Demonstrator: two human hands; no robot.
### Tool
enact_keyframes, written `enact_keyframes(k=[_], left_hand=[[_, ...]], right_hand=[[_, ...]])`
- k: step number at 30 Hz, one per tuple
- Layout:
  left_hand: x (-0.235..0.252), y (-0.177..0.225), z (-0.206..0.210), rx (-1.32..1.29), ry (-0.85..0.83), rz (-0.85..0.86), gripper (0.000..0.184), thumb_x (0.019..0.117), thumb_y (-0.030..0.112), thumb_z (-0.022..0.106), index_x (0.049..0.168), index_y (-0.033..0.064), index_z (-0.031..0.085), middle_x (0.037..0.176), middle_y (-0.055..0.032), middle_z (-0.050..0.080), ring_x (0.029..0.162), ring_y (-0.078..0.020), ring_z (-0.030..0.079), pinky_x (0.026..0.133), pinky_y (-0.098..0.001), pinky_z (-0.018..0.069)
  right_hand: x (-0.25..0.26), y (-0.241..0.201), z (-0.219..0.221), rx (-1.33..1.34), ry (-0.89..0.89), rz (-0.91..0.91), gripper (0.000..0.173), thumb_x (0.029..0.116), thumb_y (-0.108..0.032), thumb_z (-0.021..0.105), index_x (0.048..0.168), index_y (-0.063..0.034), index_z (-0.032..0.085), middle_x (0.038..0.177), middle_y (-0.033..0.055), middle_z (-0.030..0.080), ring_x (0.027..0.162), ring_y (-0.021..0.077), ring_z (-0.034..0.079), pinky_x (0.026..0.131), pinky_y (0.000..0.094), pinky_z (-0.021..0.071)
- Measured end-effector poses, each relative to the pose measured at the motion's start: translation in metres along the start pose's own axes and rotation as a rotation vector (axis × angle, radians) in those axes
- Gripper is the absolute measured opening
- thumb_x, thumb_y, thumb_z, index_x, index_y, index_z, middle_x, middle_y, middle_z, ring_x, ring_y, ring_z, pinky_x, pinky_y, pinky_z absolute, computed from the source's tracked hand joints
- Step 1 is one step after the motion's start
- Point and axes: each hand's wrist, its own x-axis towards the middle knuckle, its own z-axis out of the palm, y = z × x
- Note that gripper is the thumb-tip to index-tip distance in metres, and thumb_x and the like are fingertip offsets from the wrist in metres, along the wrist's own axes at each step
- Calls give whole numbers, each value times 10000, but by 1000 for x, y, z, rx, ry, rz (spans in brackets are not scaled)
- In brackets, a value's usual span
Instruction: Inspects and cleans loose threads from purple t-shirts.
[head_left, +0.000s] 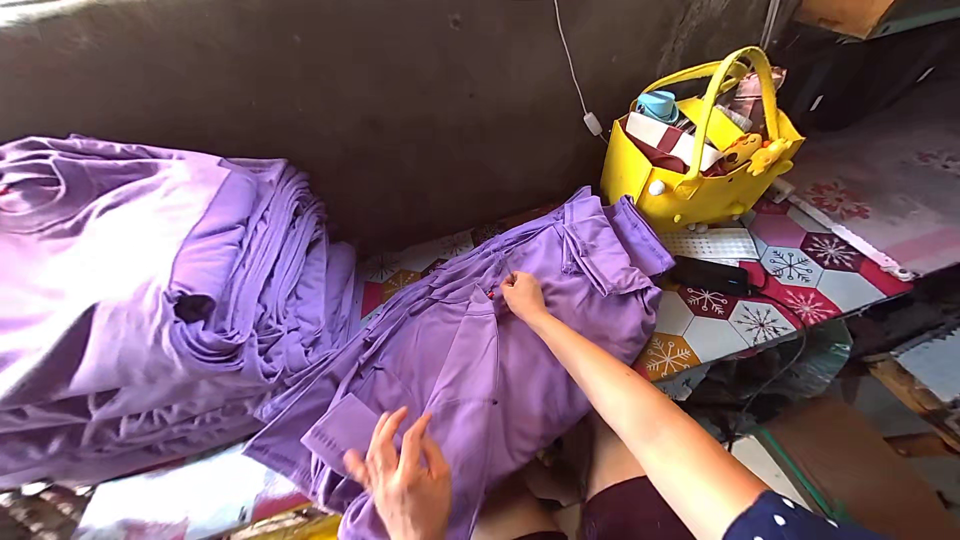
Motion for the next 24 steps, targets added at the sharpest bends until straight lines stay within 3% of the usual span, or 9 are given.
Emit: enact_keyframes(k=[2,5,8,11,14,17,20,22,24], left_hand=[[34,11,14,-112,-229,-46,390,963,223,638,1250,-40,674,1386,-312,565,1330,-512,500,1118,-652,359],[72,23,61,-178,-550,-180,790,825,457,824,1440,38,559,1525,-325,411,1414,-533,375,1136,-650,345],[66,31,94,-280,-438,-53,219,917,183,736,1006,-15,760,1122,-240,697,1086,-402,665,948,-550,525],[45,58,82,-411,-418,95,99,904,52,702,862,-10,767,1002,-183,726,968,-321,712,873,-480,578],[18,75,71,-464,-450,145,87,885,44,714,832,-10,756,990,-176,721,942,-299,717,844,-440,591],[8,75,59,-537,-559,232,90,881,54,716,816,-2,744,992,-154,722,943,-263,716,852,-402,594],[13,76,43,-622,-708,256,182,935,157,705,846,3,746,946,-126,724,905,-235,711,828,-406,589],[27,82,42,-678,-531,147,187,961,152,653,952,-16,736,951,-133,724,855,-207,711,781,-378,601],[45,96,46,-745,-445,0,294,969,161,635,1181,-40,668,1160,-193,681,932,-217,711,799,-362,605]], right_hand=[[-8,7,-7,78,-5,-17,203,1012,-143,586,1049,4,721,978,196,703,968,335,673,890,540,524],[-14,19,-4,140,9,-52,236,1030,-188,585,1070,-13,737,977,163,728,964,298,687,912,520,525],[-18,15,-3,248,94,-53,408,981,-351,702,1179,5,697,1025,165,729,967,285,692,919,501,533],[-25,1,-5,121,74,-21,637,890,-417,789,1328,10,610,1159,207,710,1109,355,673,995,553,512],[-38,-1,-8,-69,14,-15,296,960,-203,656,1173,-1,698,1092,199,716,1081,341,678,963,531,511],[-58,13,-20,145,74,-83,224,973,-147,656,1109,18,723,1033,166,732,1007,258,692,945,447,528],[-89,35,-40,400,117,-322,98,899,-45,615,931,29,672,972,90,689,881,87,635,788,273,529],[-116,44,-64,466,49,-476,58,860,-17,573,841,0,625,960,39,668,838,-5,597,724,180,498],[-145,50,-89,445,-44,-587,63,834,-23,554,793,-48,595,903,-20,653,785,-51,567,675,143,468]])
